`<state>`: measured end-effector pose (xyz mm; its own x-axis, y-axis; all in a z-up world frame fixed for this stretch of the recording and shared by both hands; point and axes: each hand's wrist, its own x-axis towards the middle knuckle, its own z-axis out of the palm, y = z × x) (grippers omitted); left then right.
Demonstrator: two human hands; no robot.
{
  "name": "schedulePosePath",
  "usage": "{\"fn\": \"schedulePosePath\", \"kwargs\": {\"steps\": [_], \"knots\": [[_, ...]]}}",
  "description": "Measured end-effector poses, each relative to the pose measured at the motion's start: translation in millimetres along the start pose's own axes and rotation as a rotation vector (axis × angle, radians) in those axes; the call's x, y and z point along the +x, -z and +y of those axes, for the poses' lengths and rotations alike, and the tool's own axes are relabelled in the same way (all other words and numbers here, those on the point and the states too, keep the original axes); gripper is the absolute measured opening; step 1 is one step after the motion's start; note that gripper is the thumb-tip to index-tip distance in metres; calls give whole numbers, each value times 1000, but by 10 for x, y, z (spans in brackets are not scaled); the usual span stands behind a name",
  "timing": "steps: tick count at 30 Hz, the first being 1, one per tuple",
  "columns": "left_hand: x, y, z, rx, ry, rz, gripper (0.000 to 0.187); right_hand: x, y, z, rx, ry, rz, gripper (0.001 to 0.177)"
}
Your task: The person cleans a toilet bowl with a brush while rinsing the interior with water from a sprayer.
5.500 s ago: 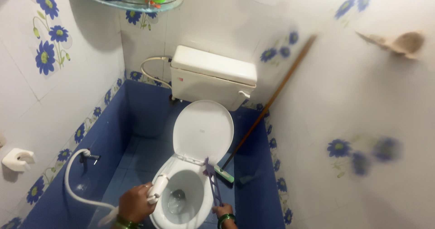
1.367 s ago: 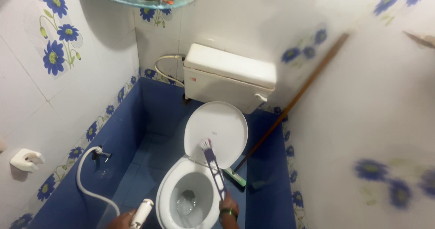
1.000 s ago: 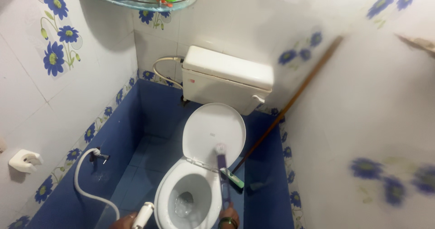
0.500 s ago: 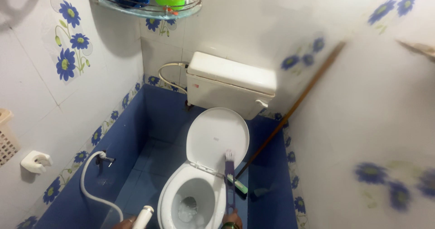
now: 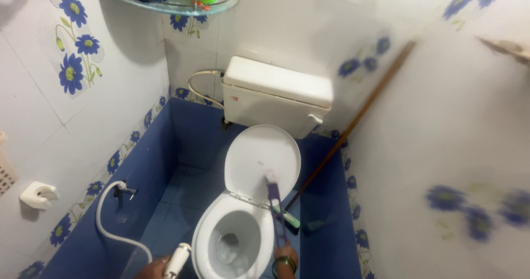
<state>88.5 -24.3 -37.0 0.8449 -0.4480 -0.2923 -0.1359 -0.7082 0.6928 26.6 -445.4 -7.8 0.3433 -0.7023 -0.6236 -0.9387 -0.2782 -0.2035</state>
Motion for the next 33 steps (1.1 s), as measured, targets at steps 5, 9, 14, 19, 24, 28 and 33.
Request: {"fn": "schedulePosePath", "kwargs": {"steps": [5, 9, 14, 19, 24, 28, 33], "knots": [[145, -104, -33, -101, -18, -45, 53, -30, -255, 203, -99, -33, 41, 70], [98, -63, 101, -17, -56, -19, 62, -66, -178, 42, -229, 164, 14, 56], [8, 48, 490, 242, 130, 237, 61, 44, 38, -205, -128, 261, 127, 56], [93, 310, 724, 241, 162, 292, 61, -37, -57, -96, 61, 105, 212, 64], [-27, 285, 609, 119, 202, 377, 50, 35, -104, -285, 129, 25, 280, 69], [-43, 373, 482, 165, 202, 313, 58, 178, 29, -826, 380, 240, 389, 67], [-24, 380, 396, 141, 222, 281, 52, 232, -40, -1323, 162, 188, -2, 66]]}}
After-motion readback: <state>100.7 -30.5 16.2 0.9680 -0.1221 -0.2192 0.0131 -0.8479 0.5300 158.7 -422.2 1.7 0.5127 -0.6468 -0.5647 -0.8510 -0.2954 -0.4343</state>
